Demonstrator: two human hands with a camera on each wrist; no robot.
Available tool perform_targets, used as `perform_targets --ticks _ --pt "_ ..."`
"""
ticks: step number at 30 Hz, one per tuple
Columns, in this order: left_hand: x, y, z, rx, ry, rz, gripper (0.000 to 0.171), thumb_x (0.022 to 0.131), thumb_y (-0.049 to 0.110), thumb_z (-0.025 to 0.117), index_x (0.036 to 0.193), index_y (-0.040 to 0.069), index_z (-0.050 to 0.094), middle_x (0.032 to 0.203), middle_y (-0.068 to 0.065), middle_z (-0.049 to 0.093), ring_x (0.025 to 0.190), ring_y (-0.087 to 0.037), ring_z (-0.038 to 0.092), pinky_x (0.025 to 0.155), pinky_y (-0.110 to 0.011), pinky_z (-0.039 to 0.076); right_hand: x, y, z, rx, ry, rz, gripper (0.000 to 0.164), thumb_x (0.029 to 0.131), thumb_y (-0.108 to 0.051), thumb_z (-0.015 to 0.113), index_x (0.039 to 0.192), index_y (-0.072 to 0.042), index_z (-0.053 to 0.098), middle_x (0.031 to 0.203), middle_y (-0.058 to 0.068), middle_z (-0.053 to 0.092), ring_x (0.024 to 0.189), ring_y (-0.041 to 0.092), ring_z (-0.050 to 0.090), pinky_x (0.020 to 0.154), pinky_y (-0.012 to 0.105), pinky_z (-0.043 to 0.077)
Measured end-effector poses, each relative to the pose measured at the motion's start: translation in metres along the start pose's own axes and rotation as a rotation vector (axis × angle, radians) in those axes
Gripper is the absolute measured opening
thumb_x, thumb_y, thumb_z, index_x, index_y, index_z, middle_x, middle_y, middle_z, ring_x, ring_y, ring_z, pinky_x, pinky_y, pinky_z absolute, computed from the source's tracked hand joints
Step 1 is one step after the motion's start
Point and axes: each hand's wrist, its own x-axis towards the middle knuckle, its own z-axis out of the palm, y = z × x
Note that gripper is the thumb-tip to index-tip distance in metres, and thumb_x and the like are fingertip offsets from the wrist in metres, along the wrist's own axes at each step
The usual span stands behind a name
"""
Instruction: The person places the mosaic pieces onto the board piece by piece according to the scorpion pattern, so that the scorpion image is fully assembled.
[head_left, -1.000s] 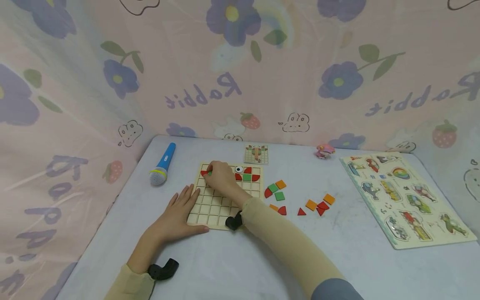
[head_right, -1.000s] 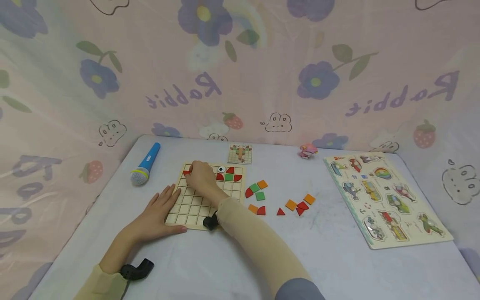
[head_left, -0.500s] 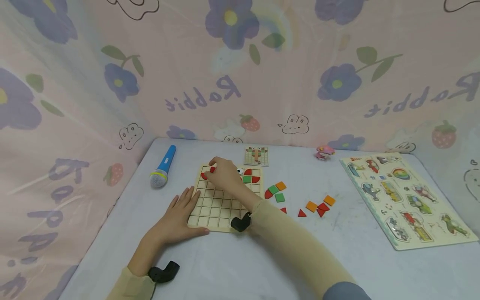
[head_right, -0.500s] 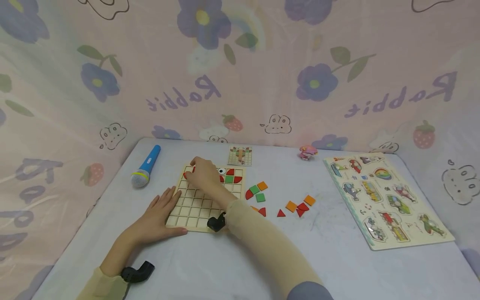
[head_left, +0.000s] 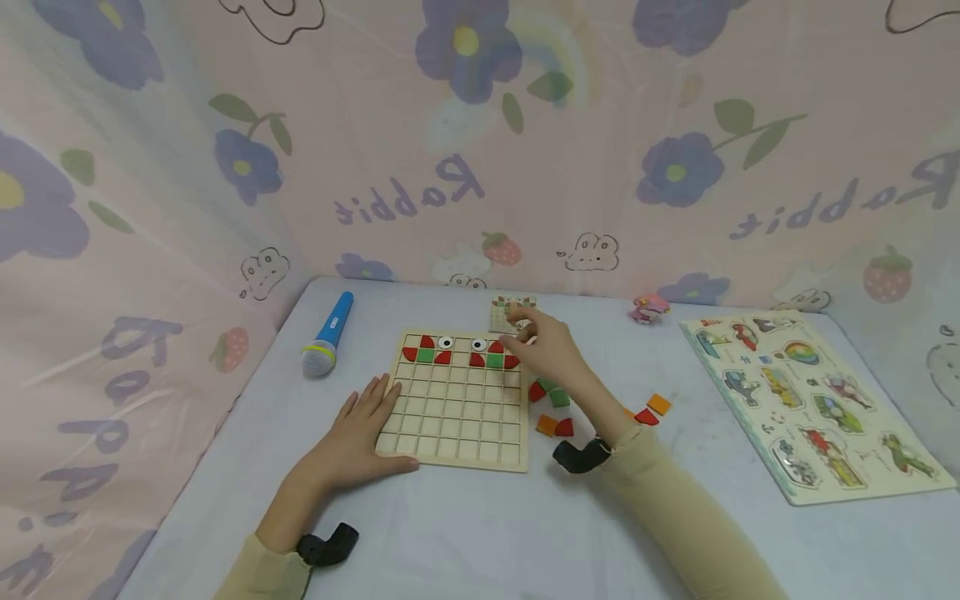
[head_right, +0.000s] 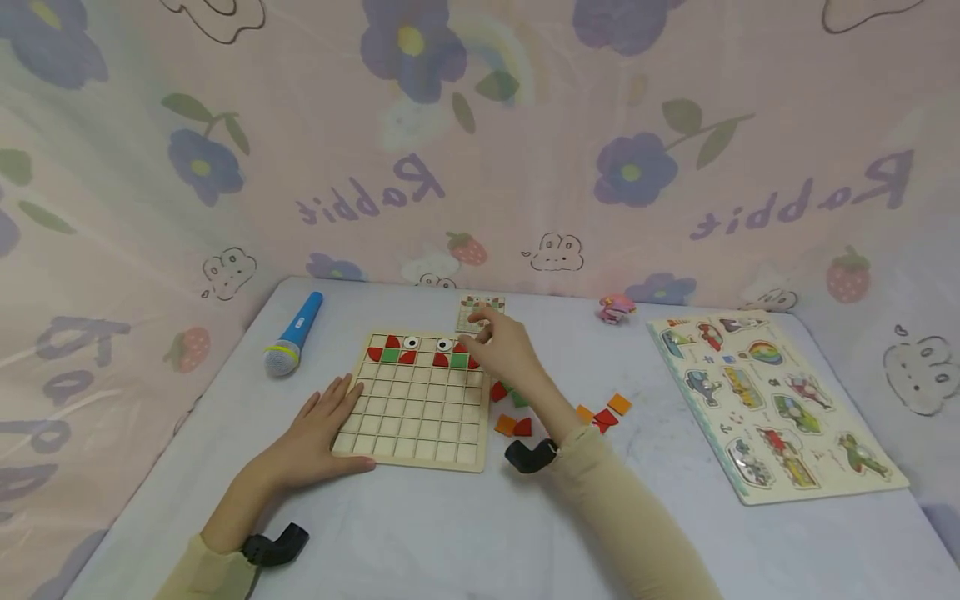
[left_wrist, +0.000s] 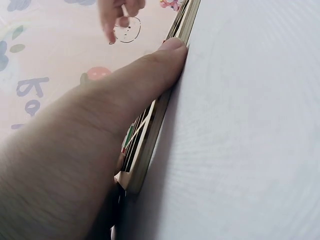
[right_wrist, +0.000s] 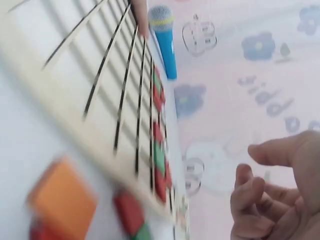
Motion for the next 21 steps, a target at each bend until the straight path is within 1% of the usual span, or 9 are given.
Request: perform_targets --ticks 3,6,8,11,15,18,21 --pt "0.0 -0.001 0.001 0.006 0.001 -0.002 0.125 0.081 0.075 0.076 0.169 0.005 0.021 0.177 -0.019 0.01 0.165 -0.037 0.006 0.131 -0.061 0.005 -0.012 0.022 -0.018 -0.036 0.013 0.028 0.046 0.101 -0.027 0.072 0.14 -0.003 0.063 0.092 0.009 0.075 0.069 0.017 0.06 0.06 0.028 0.049" --pt "-0.001 -0.001 0.0 0.009 0.0 -0.004 0.125 0.081 0.075 0.076 0.169 0.005 0.021 0.177 -0.019 0.01 0.165 -0.038 0.006 0.131 -0.061 0.005 -0.023 0.041 -0.032 -0.06 0.016 0.052 0.042 0.101 -0.026 0.073 0.137 -0.005 0.066 0.091 0.008 0.072 0.068 0.019 0.059 0.061 0.031 0.049" --pt "-0.001 -0.001 -0.002 0.003 0.001 -0.008 0.125 0.081 0.074 0.077 0.169 0.004 0.022 0.177 -0.02 0.011 0.165 -0.039 0.007 0.13 -0.062 0.005 -0.028 0.052 -0.038 -0.071 0.015 0.046 0.039 0.101 -0.025 0.073 0.134 -0.005 0.067 0.091 0.007 0.072 0.069 0.02 0.061 0.063 0.032 0.049" --pt "-0.002 -0.001 -0.003 0.001 0.002 -0.004 0.125 0.081 0.073 0.077 0.169 0.004 0.021 0.177 -0.02 0.01 0.165 -0.039 0.006 0.13 -0.062 0.005 -0.035 0.069 -0.046 -0.075 0.008 0.021 0.035 0.101 -0.024 0.073 0.131 -0.006 0.069 0.091 0.005 0.072 0.072 0.019 0.064 0.066 0.031 0.05" --pt "0.0 -0.003 -0.001 0.007 -0.006 0.004 0.126 0.081 0.075 0.076 0.17 0.005 0.019 0.178 -0.018 0.008 0.165 -0.037 0.004 0.13 -0.061 0.004 -0.043 0.088 -0.053 -0.071 -0.032 0.007 0.032 0.102 -0.024 0.073 0.128 -0.007 0.07 0.088 0.003 0.071 0.075 0.019 0.064 0.068 0.03 0.051" --pt "0.001 -0.003 0.0 0.006 -0.004 0.006 0.126 0.081 0.075 0.076 0.17 0.005 0.02 0.178 -0.019 0.009 0.165 -0.038 0.005 0.13 -0.062 0.004 -0.048 0.096 -0.056 -0.072 -0.059 -0.008 0.027 0.102 -0.023 0.073 0.125 -0.009 0.071 0.085 0.002 0.068 0.074 0.019 0.062 0.066 0.028 0.05" --pt "0.0 -0.001 0.0 0.005 0.003 0.01 0.125 0.082 0.074 0.076 0.169 0.004 0.021 0.177 -0.02 0.01 0.165 -0.039 0.006 0.13 -0.063 0.006 -0.05 0.102 -0.057 -0.074 -0.062 -0.025 0.022 0.101 -0.021 0.073 0.121 -0.01 0.073 0.082 0.001 0.065 0.074 0.02 0.059 0.065 0.027 0.049"
